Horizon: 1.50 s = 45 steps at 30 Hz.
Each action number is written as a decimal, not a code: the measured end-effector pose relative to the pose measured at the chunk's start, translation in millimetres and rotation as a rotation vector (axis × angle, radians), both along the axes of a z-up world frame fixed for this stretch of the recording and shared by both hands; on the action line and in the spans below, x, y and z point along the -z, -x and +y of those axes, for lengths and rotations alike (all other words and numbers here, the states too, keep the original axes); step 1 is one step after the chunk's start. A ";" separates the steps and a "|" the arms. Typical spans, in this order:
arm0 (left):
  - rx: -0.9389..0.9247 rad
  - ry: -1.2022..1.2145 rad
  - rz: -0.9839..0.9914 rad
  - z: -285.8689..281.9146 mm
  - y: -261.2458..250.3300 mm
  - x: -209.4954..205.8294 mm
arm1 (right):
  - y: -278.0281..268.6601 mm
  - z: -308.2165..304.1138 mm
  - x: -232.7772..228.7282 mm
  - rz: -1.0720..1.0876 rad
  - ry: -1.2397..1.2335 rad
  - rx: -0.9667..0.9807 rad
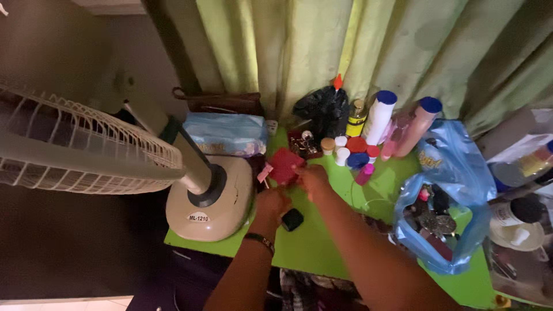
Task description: The person cleans a green tabletop by moving various household items aside and wiping the surface with a brown cloth.
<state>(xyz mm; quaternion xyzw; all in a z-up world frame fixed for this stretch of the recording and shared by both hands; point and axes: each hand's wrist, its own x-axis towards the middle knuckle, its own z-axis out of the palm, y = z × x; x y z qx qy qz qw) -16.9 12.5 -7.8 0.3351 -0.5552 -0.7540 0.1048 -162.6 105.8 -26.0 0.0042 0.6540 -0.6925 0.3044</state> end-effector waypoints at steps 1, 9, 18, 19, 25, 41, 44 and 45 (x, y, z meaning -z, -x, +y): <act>-0.076 -0.163 0.010 0.6 2.3 0.3 | -3.9 2.5 -5.0 -0.066 0.048 -0.049; -0.244 -0.509 0.156 3.0 11.8 -19.6 | -12.0 26.3 -72.7 -0.235 -0.168 -0.303; -0.318 -0.539 0.014 -10.2 -4.8 -71.2 | 61.5 4.1 25.3 -0.299 -0.099 0.207; -0.304 -0.540 0.043 -10.0 -7.7 -70.4 | 72.6 4.9 34.2 -0.304 -0.129 0.192; -0.272 -0.434 -0.094 -16.5 -20.9 -63.4 | 92.6 -0.5 21.6 -0.189 -0.154 0.227; -0.326 -0.642 0.315 0.8 -21.8 -12.3 | 110.3 -56.1 4.6 0.253 -0.134 -0.157; -0.314 -0.549 0.162 1.8 -18.5 -5.5 | 149.9 -80.2 41.0 0.057 -0.014 -0.161; -0.311 -0.521 0.140 1.1 -18.6 -0.7 | 155.5 -84.0 45.0 -0.022 -0.015 -0.126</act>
